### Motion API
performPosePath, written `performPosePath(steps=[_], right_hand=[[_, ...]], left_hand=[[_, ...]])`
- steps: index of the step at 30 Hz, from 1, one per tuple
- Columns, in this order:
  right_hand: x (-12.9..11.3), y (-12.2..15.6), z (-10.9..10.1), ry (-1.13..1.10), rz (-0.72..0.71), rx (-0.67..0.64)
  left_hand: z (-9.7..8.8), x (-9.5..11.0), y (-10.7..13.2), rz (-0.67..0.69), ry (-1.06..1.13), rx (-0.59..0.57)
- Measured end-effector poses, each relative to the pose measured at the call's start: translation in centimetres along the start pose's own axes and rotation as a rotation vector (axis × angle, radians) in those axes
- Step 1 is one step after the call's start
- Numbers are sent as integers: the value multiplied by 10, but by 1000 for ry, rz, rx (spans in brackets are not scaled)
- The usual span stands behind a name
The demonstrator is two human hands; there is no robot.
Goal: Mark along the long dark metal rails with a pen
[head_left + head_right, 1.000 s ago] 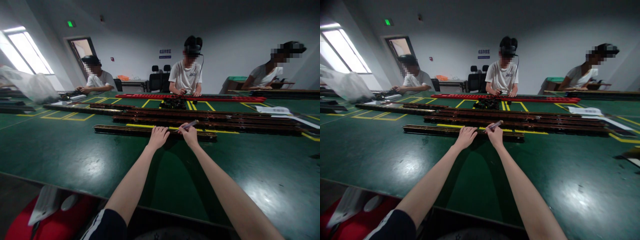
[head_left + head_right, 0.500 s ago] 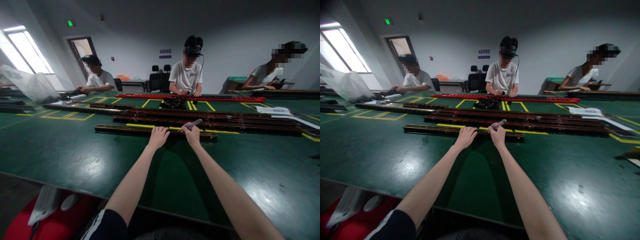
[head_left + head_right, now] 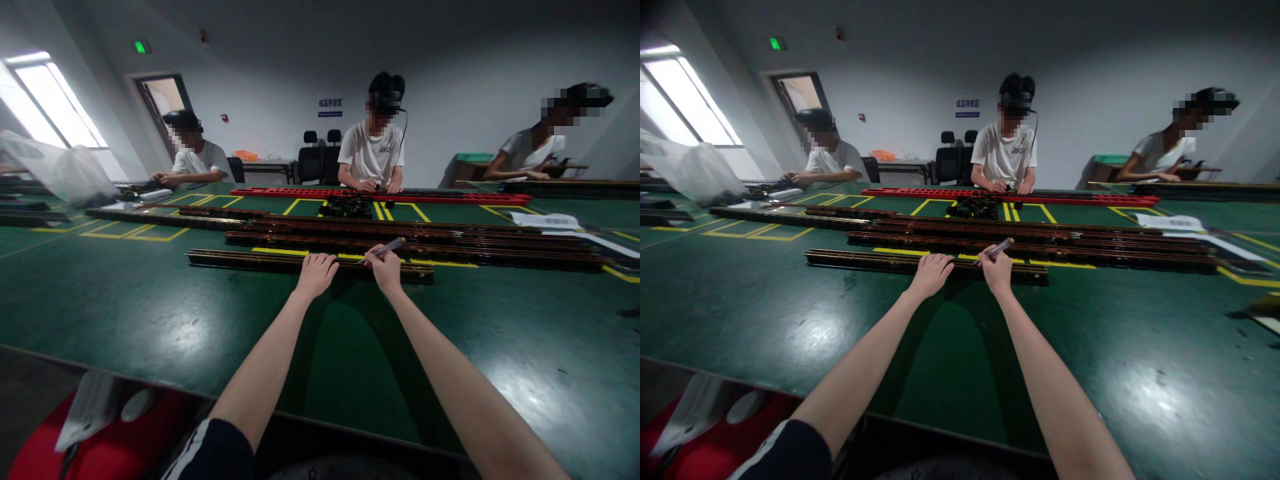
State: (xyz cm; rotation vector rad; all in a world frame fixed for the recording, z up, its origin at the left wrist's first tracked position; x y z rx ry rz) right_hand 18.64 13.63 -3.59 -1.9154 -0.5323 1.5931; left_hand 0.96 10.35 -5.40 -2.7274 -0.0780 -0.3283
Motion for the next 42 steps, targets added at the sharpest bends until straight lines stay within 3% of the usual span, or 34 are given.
performPosePath(steps=[15, 26, 42], right_hand=[[-1, 2, 1, -18, 8, -2], [6, 2, 1, 2, -4, -4], [2, 3, 2, 1, -1, -19]], left_hand=[[-1, 0, 0, 1, 21, -8], [-5, 2, 0, -9, -14, 58], [-5, 0, 1, -48, 28, 23]])
Point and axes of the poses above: each hand's wrist, its own y-axis away from the middle knuckle, its own z-axis out of the palm, x = y × z, the point moved 8 cm from there along -y, towards the middle knuckle, and after that the axes turned 15 degrees about -z, right-handed, at the moved point
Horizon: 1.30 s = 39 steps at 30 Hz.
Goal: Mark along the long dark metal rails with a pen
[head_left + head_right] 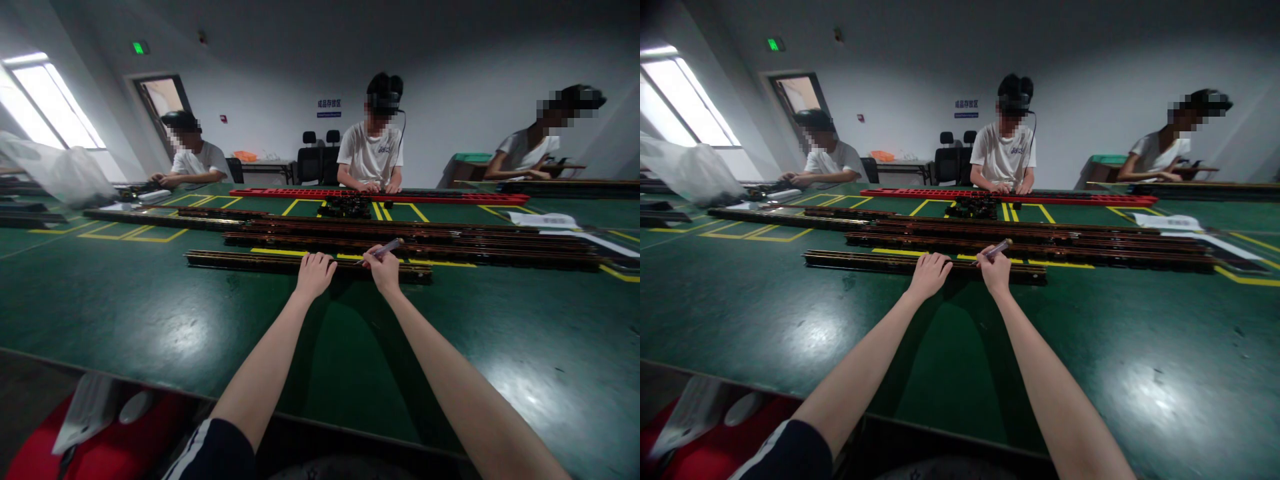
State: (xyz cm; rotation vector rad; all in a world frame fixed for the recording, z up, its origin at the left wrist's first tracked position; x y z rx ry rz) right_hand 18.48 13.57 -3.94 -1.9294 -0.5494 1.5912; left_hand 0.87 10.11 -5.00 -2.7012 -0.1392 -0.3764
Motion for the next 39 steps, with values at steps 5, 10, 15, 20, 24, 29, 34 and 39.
performPosePath(steps=[5, 10, 15, 20, 24, 29, 34, 39], right_hand=[[-2, 0, -1, 12, 3, 6], [-5, 0, -1, 35, -6, 2], [-5, 0, -2, 45, -14, 7], [-7, 0, -2, 46, -5, 7], [-8, 1, 1, 37, -3, -11], [-9, 3, 13, 22, -21, -75], [-5, 3, 16, -4, -14, -95], [-3, 0, 8, 11, -11, -47]], left_hand=[[-1, 1, 0, -5, -11, 1], [-1, 1, 1, 7, -32, 26], [-1, 1, 1, 13, -49, 48], [-2, 1, 2, 14, -43, 49], [-3, -2, 1, -3, -39, 42], [-5, -10, -1, -64, -31, 77], [-3, -11, -1, -71, -19, 69], [-1, 1, 2, 53, -29, 67]])
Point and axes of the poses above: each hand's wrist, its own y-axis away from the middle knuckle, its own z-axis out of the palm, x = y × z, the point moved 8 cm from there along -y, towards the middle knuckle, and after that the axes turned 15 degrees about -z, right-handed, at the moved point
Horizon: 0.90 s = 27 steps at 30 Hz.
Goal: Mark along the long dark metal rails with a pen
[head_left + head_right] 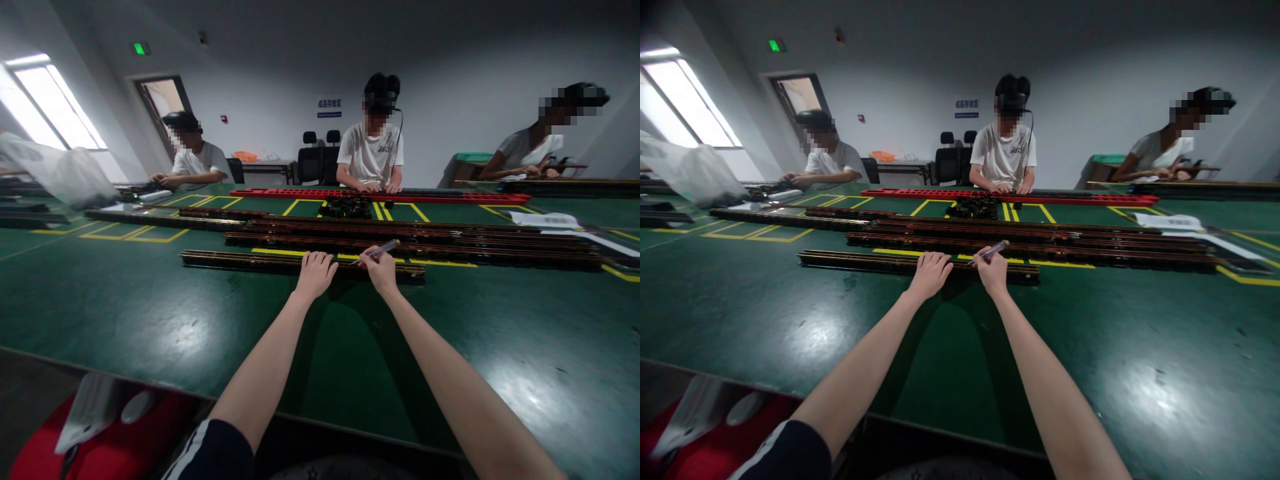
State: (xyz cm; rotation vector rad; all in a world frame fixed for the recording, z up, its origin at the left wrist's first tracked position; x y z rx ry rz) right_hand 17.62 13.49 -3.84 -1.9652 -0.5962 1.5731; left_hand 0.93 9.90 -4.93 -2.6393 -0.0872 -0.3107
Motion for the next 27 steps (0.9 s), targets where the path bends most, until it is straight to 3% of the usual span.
performPosePath(steps=[12, 27], right_hand=[[1, -3, -22, 28, 36, 155], [3, -2, -14, -30, 24, 87]], left_hand=[[4, 0, -1, 14, -8, -49], [4, 0, -1, 5, -9, -68]])
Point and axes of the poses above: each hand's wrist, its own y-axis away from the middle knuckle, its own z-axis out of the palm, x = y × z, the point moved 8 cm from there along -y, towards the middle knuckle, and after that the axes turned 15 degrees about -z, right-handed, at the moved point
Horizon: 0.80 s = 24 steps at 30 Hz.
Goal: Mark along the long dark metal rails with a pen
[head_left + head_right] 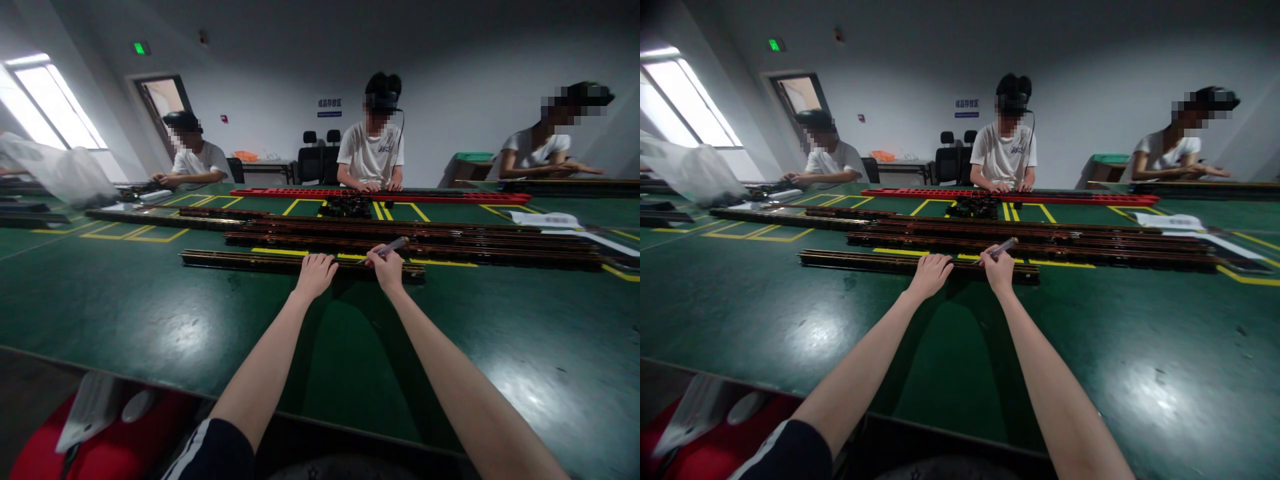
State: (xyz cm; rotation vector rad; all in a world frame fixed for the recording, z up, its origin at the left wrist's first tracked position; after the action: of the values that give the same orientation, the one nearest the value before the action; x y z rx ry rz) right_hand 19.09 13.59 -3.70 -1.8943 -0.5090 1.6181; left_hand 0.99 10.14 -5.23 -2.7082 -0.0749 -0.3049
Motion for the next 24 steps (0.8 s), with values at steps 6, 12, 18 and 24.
performPosePath(steps=[6, 12, 18, 24], right_hand=[[1, -1, -1, 2, 12, 21], [1, -2, -5, 13, 1, 49], [2, -2, -11, 12, 17, 97], [1, -2, -10, 20, 3, 96]], left_hand=[[0, 0, -1, 6, -9, 16], [1, 0, 0, 2, -4, 5], [1, -1, 0, 2, 6, -6], [0, -1, 0, 2, 17, -10]])
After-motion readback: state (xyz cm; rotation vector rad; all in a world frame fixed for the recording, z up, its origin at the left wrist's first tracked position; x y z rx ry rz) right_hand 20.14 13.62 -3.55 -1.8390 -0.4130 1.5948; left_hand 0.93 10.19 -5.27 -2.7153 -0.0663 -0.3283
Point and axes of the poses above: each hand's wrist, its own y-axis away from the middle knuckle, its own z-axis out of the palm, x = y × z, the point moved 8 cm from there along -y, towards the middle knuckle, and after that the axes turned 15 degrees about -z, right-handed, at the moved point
